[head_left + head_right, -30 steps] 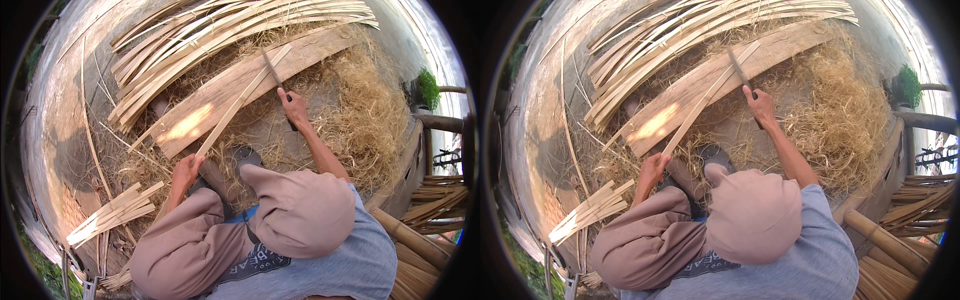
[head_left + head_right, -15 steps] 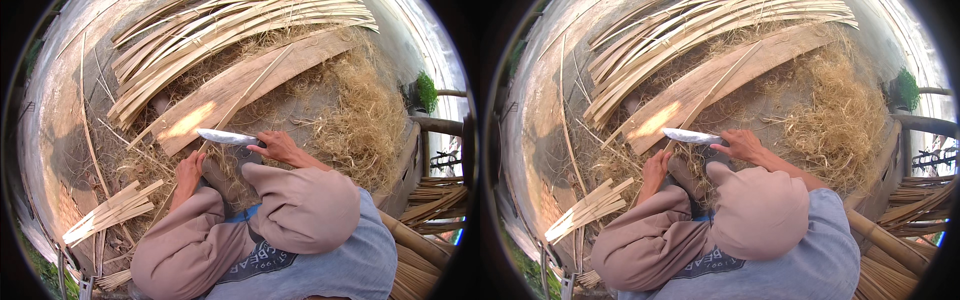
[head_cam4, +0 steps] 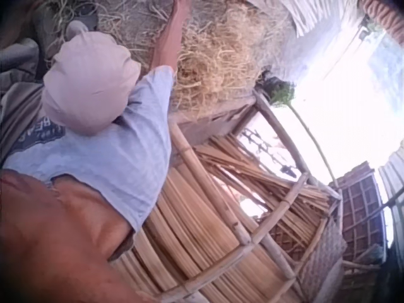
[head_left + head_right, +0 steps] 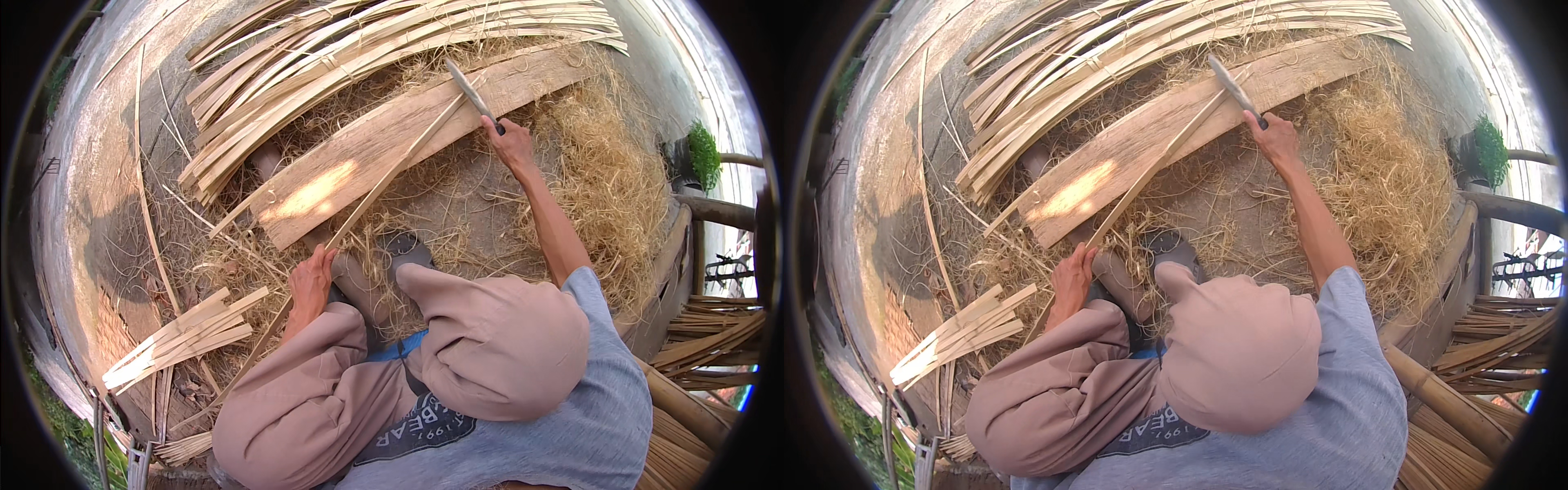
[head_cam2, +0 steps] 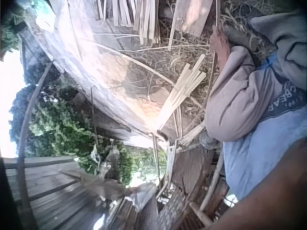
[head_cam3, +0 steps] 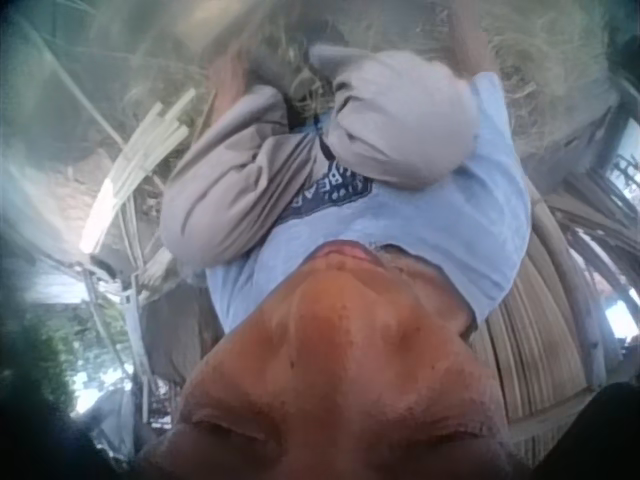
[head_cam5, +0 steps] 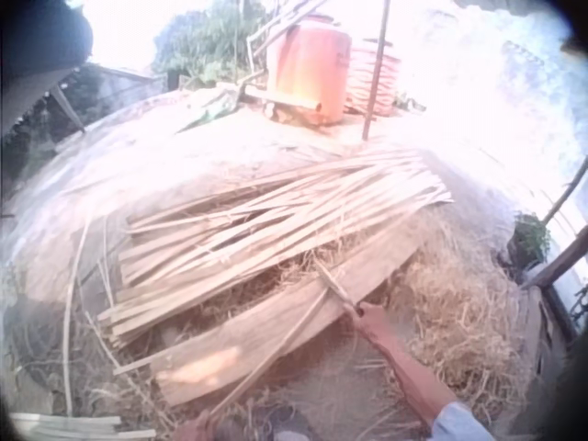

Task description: The person sits on the ground and uses a knife to split long bamboo strips into thinner slats. They repeatedly position each strip on a wooden board, draw the knife along its length to split it, and place the finished slats into a growing pile.

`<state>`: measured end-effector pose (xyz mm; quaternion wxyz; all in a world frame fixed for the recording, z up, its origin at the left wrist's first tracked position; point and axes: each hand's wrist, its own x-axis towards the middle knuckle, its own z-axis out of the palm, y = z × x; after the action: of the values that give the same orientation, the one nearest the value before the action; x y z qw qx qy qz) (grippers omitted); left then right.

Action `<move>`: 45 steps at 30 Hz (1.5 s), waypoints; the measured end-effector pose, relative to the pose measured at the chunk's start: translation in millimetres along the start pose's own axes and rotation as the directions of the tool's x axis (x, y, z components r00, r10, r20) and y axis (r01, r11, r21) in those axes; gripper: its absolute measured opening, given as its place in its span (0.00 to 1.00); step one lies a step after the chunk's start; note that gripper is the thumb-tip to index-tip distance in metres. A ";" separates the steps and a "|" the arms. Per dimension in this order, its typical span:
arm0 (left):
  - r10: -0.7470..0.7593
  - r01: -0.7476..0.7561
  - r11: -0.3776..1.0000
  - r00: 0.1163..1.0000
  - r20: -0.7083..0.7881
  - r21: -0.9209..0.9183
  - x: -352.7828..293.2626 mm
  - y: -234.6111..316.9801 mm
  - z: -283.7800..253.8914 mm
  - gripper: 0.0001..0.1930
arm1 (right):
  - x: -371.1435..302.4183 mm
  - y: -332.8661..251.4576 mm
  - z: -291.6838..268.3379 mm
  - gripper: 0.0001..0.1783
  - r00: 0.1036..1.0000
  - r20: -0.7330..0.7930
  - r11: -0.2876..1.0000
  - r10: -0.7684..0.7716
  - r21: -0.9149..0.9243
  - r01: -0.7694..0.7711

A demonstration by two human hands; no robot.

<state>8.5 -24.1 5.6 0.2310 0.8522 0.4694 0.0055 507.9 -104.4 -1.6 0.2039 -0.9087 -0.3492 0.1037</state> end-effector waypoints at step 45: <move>-0.062 0.132 0.954 0.965 0.253 -0.268 18.3 -20.5 -26.6 0.24 | -125.6 -91.8 65.0 0.35 0.947 0.308 0.950 -0.089 0.312 -0.012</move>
<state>-3.7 10.2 17.4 0.4056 0.7806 0.4736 -0.0430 339.8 -108.2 -13.4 0.2869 -0.8297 -0.3746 0.2982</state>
